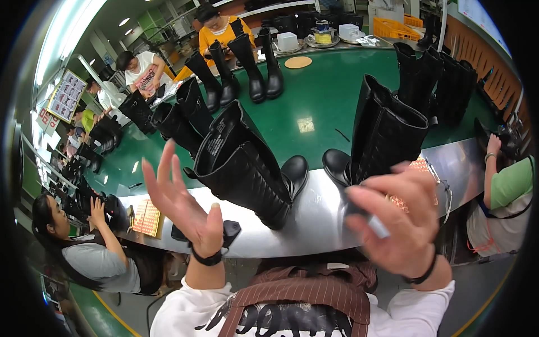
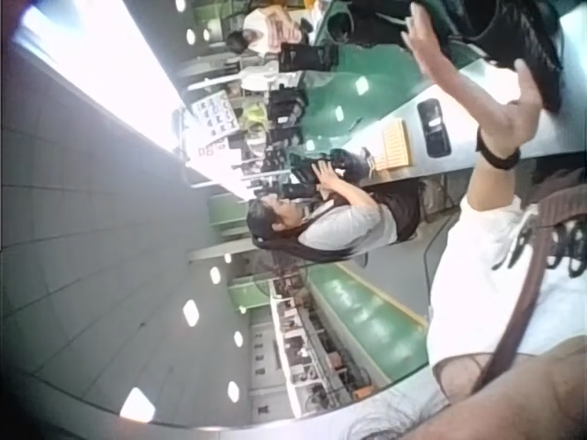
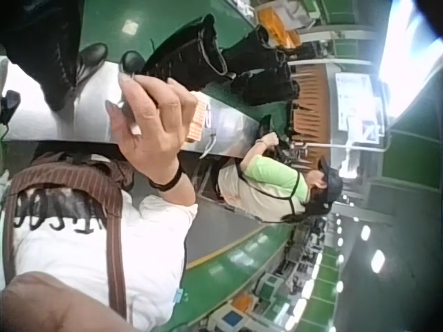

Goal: The recorder is inspecting black quilted boots on a conveyor belt, checking their condition and adjusting buckles.

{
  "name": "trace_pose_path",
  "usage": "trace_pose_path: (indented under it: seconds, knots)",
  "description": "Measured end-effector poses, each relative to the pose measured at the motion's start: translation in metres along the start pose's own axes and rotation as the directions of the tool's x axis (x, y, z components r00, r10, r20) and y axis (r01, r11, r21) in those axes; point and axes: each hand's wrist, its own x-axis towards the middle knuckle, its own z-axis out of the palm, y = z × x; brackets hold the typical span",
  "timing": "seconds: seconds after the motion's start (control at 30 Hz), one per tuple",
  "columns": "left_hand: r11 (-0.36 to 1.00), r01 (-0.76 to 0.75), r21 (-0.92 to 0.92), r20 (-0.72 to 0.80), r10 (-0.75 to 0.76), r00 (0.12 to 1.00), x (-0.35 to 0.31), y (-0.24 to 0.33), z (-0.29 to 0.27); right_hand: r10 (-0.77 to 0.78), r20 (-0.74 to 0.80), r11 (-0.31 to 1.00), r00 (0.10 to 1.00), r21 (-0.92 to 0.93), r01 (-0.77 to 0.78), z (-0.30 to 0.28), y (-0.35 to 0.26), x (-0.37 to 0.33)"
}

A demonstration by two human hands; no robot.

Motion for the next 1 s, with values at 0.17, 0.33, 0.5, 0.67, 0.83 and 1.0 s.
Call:
trace_pose_path:
  seconds: [0.17, 0.33, 0.5, 0.67, 0.83, 1.0]
  knots:
    - [0.908, -0.054, 0.415, 0.515, -0.186, 0.837, 0.034, 0.047, -0.013, 0.348, 0.242, 0.547, 0.905, 0.732, -0.406, 0.098, -0.002, 0.011]
    - [0.967, -0.105, 0.233, 0.717, -0.098, 0.69, 0.017, 0.064, -0.045, 0.244, 0.283, 0.631, 0.928, 0.68, -0.373, 0.178, -0.001, 0.026]
    - [0.987, -0.058, 0.15, 0.749, -0.075, 0.658, -0.002, 0.06, -0.095, 0.187, 0.53, 0.123, 0.827, 0.823, -0.555, 0.192, 0.009, 0.039]
    - [0.981, -0.009, 0.192, 0.725, -0.135, 0.676, -0.012, 0.069, -0.108, 0.131, 0.546, 0.206, 0.828, 0.802, -0.561, 0.196, 0.009, 0.039]
    - [0.899, -0.015, 0.437, 0.472, -0.215, 0.855, 0.008, 0.072, -0.082, 0.311, 0.403, 0.322, 0.861, 0.808, -0.494, 0.187, -0.013, 0.036]
    - [0.875, 0.019, 0.484, -0.083, 0.024, 0.996, -0.02, 0.005, -0.019, 0.205, 0.275, 0.735, 0.94, 0.591, -0.333, 0.178, -0.026, 0.013]
